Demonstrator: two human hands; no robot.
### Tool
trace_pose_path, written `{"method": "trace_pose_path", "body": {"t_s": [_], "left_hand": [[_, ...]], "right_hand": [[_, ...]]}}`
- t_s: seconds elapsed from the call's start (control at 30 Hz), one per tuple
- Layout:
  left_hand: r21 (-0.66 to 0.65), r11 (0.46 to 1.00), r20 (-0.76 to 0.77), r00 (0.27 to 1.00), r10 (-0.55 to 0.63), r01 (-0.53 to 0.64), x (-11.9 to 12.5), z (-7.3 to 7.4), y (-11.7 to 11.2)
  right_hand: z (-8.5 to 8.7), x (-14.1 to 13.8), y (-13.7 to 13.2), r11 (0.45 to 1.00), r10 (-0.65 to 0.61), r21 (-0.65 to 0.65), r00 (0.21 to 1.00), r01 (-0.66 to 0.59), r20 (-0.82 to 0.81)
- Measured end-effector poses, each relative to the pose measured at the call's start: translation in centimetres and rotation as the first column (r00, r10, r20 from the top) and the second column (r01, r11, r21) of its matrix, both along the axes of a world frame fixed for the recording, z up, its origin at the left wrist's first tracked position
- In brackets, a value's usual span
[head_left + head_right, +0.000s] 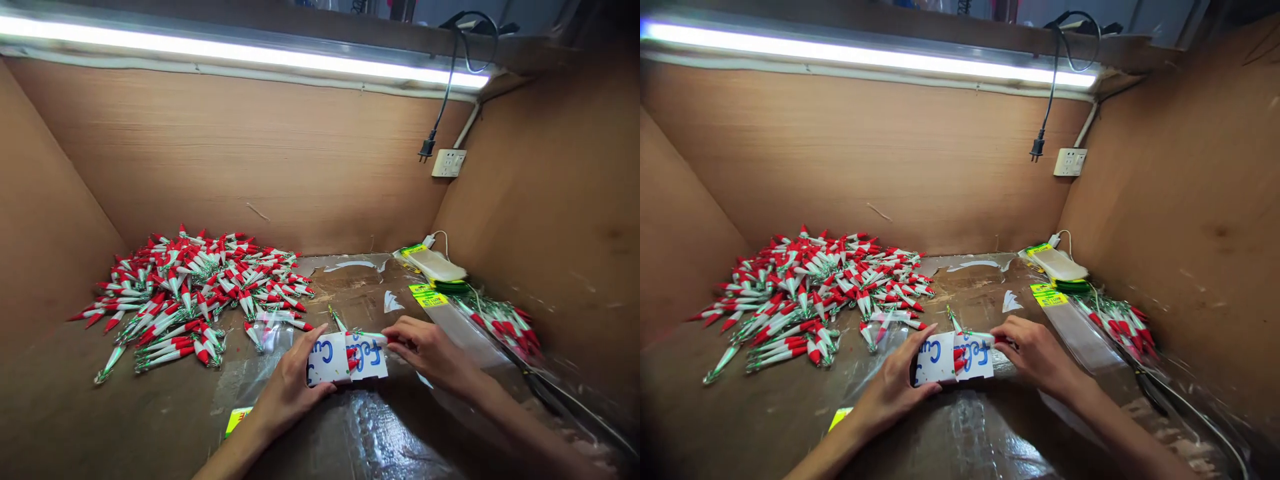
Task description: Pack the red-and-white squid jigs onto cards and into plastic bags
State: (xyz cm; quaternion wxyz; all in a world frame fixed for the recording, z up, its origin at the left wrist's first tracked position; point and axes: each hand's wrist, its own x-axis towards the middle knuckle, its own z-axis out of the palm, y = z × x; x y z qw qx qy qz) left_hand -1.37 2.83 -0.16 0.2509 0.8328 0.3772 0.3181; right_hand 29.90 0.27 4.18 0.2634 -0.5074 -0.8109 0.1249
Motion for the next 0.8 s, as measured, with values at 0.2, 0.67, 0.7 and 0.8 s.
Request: {"method": "trace_pose_path", "body": {"t_s": [0.2,0.67,0.7,0.8], "left_hand": [[0.037,0.999,-0.029,0.999,-0.018,0.019,0.4,0.0,-0.3],[0.039,0.999,-0.005,1.000,0.021,-0.021,-0.3,-0.8,0.1],[0.031,0.999,-0.010,1.000,0.012,-0.012,-0.3,-0.8,0.1],[0.008,0.999,-0.020,0.999,-0.036,0.036,-0.4,-0.6,0.0]], "right_hand": [[-0.5,-3.3,1.3,0.992,0.089,0.082,0.991,-0.098,0.102],[-3.2,-4.8,2.3,0.966,0.255,0.051,0.967,-0.255,0.001],[-3.2,-4.7,2.5,0.963,0.270,0.032,0.962,-0.269,-0.039],[-3.2,-4.3,3.5,0.984,0.166,-0.025,0.965,-0.174,-0.201]]}}
